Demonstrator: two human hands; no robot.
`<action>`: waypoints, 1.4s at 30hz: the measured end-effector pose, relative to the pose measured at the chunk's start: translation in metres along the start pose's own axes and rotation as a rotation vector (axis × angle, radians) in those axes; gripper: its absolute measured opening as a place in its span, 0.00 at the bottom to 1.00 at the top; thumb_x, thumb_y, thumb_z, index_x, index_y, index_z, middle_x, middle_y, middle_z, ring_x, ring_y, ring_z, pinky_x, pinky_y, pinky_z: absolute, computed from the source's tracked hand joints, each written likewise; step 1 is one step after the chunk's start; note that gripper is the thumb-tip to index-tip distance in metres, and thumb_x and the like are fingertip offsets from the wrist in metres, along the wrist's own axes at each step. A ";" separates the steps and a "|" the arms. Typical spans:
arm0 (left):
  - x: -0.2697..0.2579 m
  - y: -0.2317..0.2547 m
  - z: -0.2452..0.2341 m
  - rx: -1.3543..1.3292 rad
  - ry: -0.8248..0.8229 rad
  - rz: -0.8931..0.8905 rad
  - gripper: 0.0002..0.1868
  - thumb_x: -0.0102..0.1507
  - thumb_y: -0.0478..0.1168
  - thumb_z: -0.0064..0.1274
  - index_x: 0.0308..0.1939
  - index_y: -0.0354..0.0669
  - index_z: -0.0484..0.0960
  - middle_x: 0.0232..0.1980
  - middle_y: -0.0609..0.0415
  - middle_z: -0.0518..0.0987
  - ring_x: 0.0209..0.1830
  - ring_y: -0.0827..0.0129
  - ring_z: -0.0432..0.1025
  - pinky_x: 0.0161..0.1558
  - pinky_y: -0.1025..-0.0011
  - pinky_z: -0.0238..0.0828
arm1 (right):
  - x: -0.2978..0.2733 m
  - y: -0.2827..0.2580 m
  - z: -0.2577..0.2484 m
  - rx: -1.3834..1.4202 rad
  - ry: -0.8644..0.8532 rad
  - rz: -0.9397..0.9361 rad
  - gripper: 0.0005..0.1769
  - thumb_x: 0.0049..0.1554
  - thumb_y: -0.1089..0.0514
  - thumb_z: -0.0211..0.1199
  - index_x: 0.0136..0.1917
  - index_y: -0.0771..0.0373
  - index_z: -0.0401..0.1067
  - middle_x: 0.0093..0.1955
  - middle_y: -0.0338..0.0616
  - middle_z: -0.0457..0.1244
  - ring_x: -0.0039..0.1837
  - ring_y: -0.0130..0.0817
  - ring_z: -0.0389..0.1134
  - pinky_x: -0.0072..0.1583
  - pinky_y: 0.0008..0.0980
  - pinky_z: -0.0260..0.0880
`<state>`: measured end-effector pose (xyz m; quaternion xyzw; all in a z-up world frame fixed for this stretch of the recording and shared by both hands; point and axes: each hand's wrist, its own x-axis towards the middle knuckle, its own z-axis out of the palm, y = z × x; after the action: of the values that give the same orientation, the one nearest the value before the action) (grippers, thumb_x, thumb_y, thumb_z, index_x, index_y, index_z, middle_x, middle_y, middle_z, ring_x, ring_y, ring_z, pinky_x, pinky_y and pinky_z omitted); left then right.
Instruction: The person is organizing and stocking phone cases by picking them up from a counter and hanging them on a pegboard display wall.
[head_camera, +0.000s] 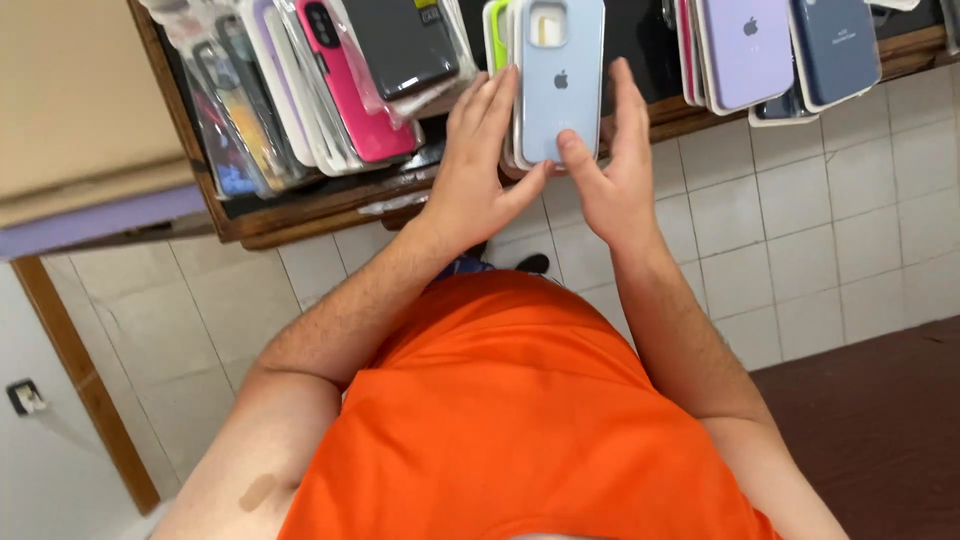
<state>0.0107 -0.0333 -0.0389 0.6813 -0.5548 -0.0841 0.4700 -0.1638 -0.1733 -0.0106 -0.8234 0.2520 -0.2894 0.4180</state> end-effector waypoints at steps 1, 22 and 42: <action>-0.004 0.000 0.005 -0.002 0.020 -0.013 0.52 0.78 0.51 0.71 0.94 0.38 0.53 0.95 0.39 0.60 0.98 0.37 0.53 0.98 0.42 0.49 | -0.003 0.001 0.000 0.027 -0.035 -0.021 0.47 0.80 0.41 0.64 0.96 0.63 0.44 0.96 0.58 0.46 0.97 0.50 0.51 0.92 0.49 0.60; 0.002 0.054 -0.013 -0.993 0.170 -0.198 0.43 0.79 0.43 0.63 0.92 0.39 0.55 0.67 0.45 0.86 0.66 0.63 0.86 0.69 0.65 0.89 | -0.015 -0.064 -0.026 0.512 -0.062 0.032 0.63 0.70 0.59 0.73 1.01 0.50 0.33 0.70 0.50 0.74 0.66 0.35 0.78 0.70 0.38 0.83; 0.022 0.078 -0.060 -0.666 -0.020 -0.021 0.26 0.81 0.46 0.62 0.81 0.49 0.71 0.71 0.56 0.78 0.65 0.70 0.78 0.62 0.74 0.82 | -0.014 -0.070 -0.033 0.290 -0.013 -0.036 0.51 0.74 0.56 0.74 0.99 0.56 0.48 0.47 0.36 0.66 0.46 0.23 0.66 0.47 0.23 0.68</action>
<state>0.0038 -0.0142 0.0594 0.4952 -0.4943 -0.2722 0.6606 -0.1844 -0.1456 0.0601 -0.7605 0.1903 -0.3249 0.5290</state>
